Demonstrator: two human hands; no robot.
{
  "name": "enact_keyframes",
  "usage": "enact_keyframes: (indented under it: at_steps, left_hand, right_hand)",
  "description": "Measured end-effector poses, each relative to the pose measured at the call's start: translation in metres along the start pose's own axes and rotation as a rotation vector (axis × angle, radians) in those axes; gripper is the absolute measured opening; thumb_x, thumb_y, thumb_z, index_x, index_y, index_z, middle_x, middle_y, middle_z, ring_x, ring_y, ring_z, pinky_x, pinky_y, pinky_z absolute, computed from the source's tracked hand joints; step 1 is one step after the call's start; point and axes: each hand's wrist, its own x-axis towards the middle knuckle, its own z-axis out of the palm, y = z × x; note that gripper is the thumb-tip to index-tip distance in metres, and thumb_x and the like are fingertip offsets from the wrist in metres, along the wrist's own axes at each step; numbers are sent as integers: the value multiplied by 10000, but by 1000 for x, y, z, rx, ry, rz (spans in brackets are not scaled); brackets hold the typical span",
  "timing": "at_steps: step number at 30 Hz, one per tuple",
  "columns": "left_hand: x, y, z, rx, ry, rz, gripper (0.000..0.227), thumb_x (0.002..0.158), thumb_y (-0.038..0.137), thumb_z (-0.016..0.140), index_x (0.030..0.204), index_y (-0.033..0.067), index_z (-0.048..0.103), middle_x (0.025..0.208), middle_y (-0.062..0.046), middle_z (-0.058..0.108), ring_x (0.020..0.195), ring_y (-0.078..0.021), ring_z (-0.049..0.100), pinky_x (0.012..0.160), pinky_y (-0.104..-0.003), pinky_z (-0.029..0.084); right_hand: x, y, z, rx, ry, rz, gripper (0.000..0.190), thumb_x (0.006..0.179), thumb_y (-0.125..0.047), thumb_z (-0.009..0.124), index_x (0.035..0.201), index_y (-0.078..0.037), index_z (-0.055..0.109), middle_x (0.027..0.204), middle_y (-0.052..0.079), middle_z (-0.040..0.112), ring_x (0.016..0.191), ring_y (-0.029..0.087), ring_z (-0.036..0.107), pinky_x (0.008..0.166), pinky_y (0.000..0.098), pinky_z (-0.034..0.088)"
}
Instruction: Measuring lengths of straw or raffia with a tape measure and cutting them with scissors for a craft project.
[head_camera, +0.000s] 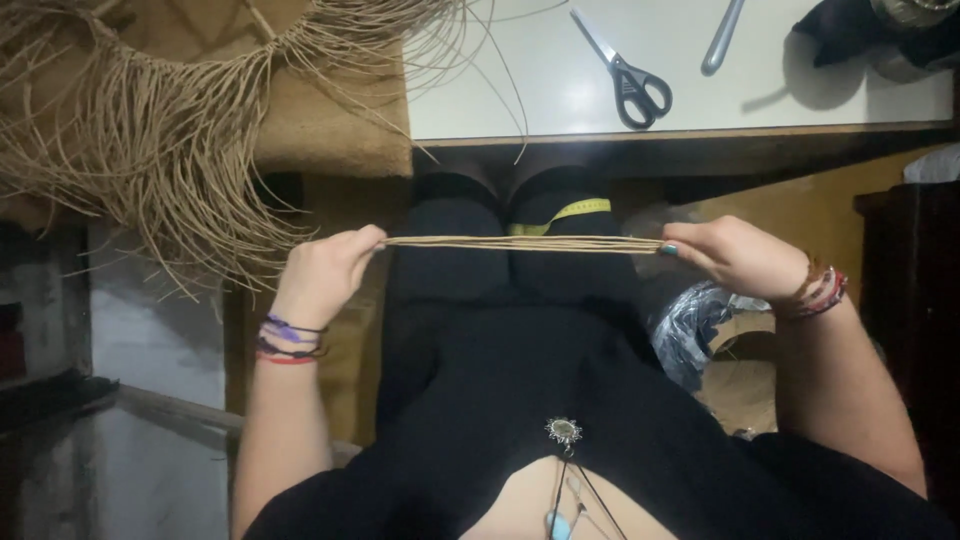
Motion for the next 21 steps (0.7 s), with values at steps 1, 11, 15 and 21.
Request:
enact_keyframes:
  at_steps: [1,11,15,21]
  left_hand:
    - [-3,-2,0,-2,-2,1,120,1070,302,511,1118,286,620,897,-12,725,882,-271,740,739,-411,596]
    - [-10,-26,26,120,-41,-121,188,1076,332,476,1196,371,616,951,49,720,923,-211,737,836,-377,576]
    - [51,77,-1,80,180,135,541,888,385,675,1416,299,594,1380,-115,575,1271,-352,559,1013,-532,439]
    - [93,197,47,-705,-227,72,638,1021,268,473,1571,115,187,1225,-303,681,1039,-517,695,887,-617,560]
  right_hand:
    - [2,5,1,1,-2,2,318,1032,-199,475,1206,-55,699,962,293,780,964,505,722,865,587,546]
    - [23,2,3,-94,-53,-9,330,1057,-294,452,1188,-119,700,921,254,786,911,470,737,850,559,554]
    - [40,-41,13,-298,-90,-141,240,1015,-250,515,1063,-110,704,818,200,786,845,423,757,816,515,591]
    - [63,-72,14,-415,-55,-274,284,1013,-419,524,990,-163,645,758,189,740,828,433,727,758,558,576]
